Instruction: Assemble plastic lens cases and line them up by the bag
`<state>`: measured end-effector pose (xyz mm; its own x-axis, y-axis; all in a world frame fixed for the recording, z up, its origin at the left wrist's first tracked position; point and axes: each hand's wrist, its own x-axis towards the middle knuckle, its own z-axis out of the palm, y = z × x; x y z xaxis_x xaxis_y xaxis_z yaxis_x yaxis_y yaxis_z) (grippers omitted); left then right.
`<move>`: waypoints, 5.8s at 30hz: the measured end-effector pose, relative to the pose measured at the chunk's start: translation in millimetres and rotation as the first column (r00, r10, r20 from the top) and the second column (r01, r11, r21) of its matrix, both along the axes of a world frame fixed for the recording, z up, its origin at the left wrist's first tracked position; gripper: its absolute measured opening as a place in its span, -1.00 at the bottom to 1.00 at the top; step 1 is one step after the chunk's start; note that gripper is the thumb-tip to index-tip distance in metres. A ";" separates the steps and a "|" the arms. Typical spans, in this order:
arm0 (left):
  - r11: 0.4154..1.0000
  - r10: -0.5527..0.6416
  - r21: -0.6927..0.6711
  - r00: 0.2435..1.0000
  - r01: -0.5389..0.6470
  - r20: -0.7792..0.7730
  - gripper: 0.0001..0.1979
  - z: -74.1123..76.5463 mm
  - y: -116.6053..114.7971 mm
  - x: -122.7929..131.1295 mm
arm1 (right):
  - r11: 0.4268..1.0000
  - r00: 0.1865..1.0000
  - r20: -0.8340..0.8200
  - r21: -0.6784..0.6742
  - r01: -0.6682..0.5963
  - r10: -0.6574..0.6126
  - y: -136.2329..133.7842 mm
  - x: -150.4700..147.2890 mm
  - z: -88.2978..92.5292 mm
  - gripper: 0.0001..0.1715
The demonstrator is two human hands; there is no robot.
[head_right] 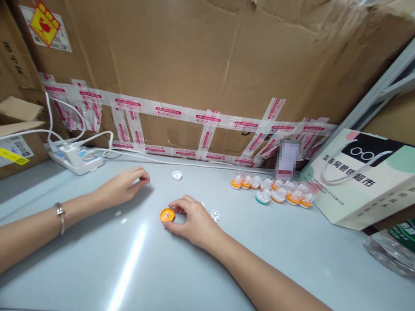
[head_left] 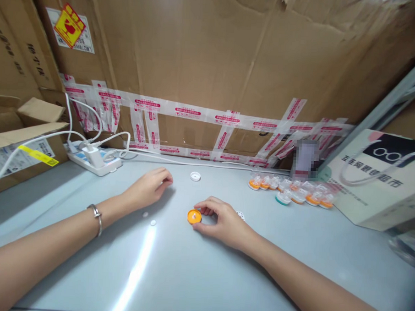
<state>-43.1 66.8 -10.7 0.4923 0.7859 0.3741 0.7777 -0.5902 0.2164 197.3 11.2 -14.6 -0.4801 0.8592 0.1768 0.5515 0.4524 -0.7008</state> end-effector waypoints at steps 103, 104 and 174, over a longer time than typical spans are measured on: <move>0.729 -0.327 -0.656 0.942 0.198 -0.079 -0.84 53.9 -9.3 -27.8 | 0.973 0.996 0.037 0.217 -0.083 0.076 -6.0 -2.1 -5.1 -0.86; 0.714 -0.311 -0.687 0.940 0.133 -0.142 -0.82 57.4 -10.7 -31.6 | 0.978 0.997 0.029 0.195 -0.072 0.068 -6.4 -2.3 -4.5 -0.85; 0.780 -0.301 -0.550 0.950 0.299 0.090 -0.86 42.0 -28.0 -1.4 | 0.981 1.000 0.017 0.195 -0.008 0.005 -3.2 -10.0 -8.9 -0.67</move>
